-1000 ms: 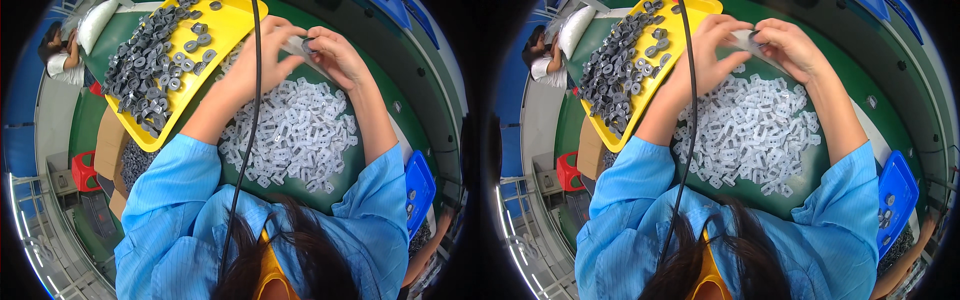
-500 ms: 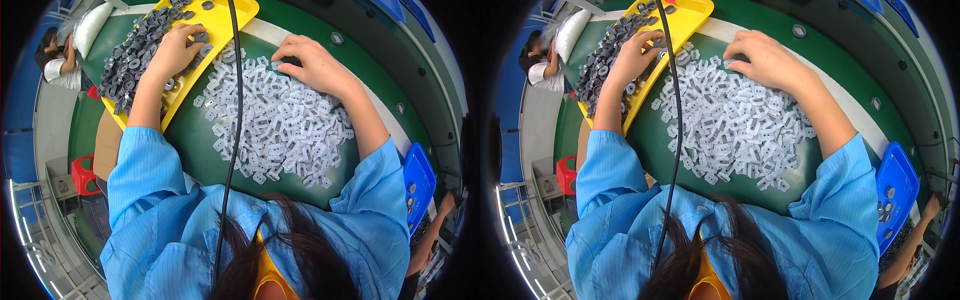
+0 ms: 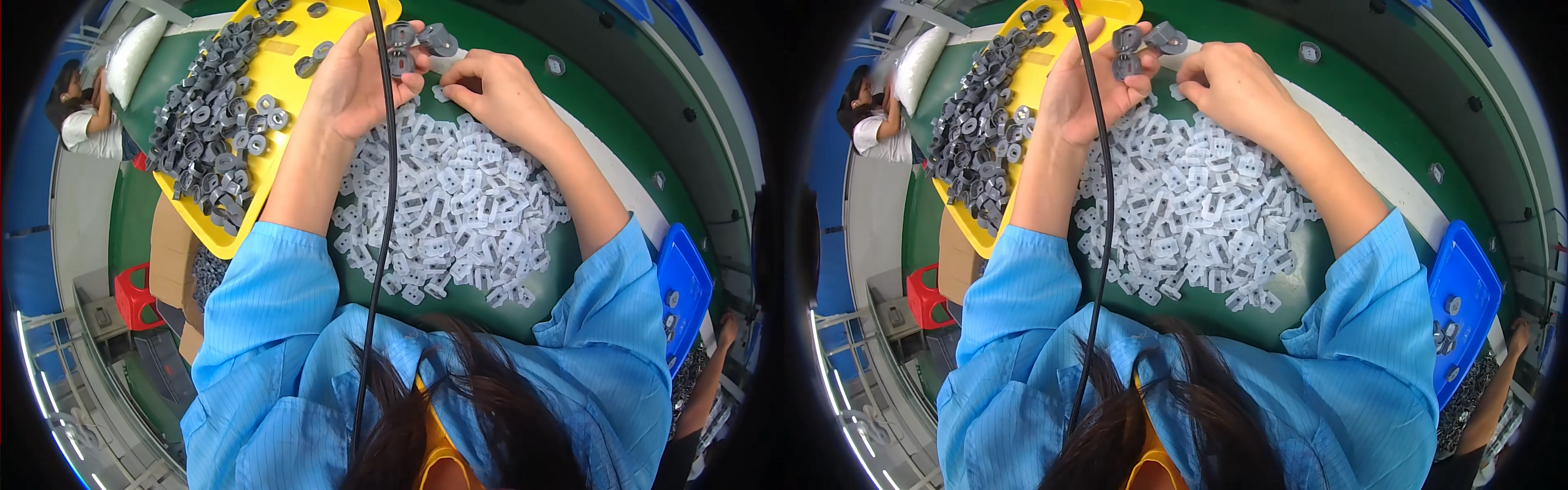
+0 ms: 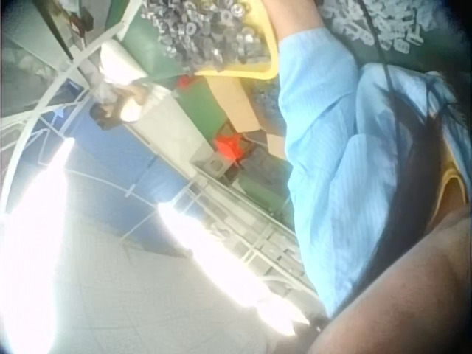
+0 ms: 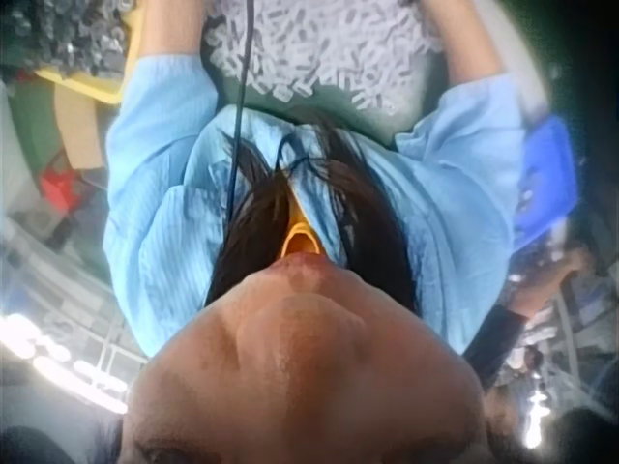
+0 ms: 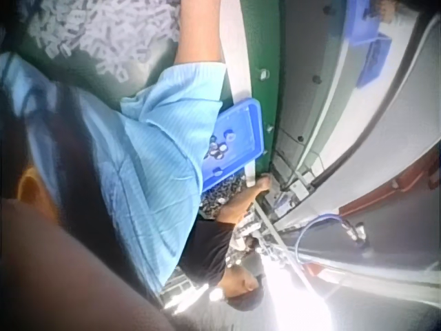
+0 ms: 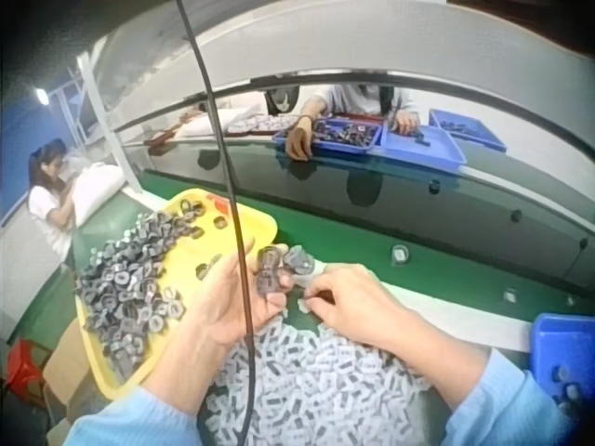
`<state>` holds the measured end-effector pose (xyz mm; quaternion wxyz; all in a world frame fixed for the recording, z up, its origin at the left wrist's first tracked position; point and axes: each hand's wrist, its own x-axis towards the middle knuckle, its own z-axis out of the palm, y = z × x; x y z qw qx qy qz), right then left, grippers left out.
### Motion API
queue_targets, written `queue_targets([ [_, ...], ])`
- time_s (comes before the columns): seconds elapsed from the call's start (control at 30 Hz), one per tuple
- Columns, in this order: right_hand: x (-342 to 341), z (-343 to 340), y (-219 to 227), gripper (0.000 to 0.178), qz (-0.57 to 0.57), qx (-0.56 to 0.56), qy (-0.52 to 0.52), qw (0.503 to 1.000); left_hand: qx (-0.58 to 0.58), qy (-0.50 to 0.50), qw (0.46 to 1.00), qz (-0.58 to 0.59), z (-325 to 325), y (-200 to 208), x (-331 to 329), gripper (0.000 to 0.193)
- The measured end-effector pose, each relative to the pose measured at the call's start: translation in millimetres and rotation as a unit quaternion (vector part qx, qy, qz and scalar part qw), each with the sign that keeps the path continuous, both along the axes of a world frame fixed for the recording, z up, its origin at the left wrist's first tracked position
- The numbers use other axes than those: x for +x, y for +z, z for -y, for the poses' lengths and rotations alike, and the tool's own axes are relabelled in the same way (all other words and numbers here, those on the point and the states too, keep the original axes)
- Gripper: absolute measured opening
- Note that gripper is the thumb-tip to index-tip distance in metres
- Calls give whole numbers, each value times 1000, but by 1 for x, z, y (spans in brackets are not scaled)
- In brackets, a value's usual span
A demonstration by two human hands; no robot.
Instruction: Manually assemble gray circular plastic components with white base clips at an industrial workbench.
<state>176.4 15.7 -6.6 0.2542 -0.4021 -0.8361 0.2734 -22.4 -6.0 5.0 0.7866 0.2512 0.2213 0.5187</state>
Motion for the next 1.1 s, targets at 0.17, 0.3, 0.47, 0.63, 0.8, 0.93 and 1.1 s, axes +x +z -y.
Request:
queue_targets([
  [0.17, -2, 5, 3, 18, 39, 114, -29, 992, 46, 110, 980, -159, 1, -3, 7, 24],
  [0.3, -4, 0, -7, 17, -6, 110, 6, 994, 78, 158, 964, -197, 2, -7, 13, 29],
  [0.47, 7, -10, 3, 22, -8, 51, -13, 999, 87, 153, 957, -231, 6, -6, 10, 36],
  [0.63, 4, -4, -2, 17, 51, 141, -26, 988, 56, 141, 968, -201, 5, -7, 9, 33],
  [0.8, 9, -11, 1, 17, 25, 85, -66, 994, 51, 145, 971, -186, 6, -4, 8, 30],
  [0.93, 14, -15, 8, 18, 15, 8, -104, 994, 64, 134, 968, -201, 6, 0, 9, 28],
  [1.1, 8, -6, -5, 18, 20, 130, 36, 991, 109, 151, 952, -242, 6, -7, 12, 25],
])
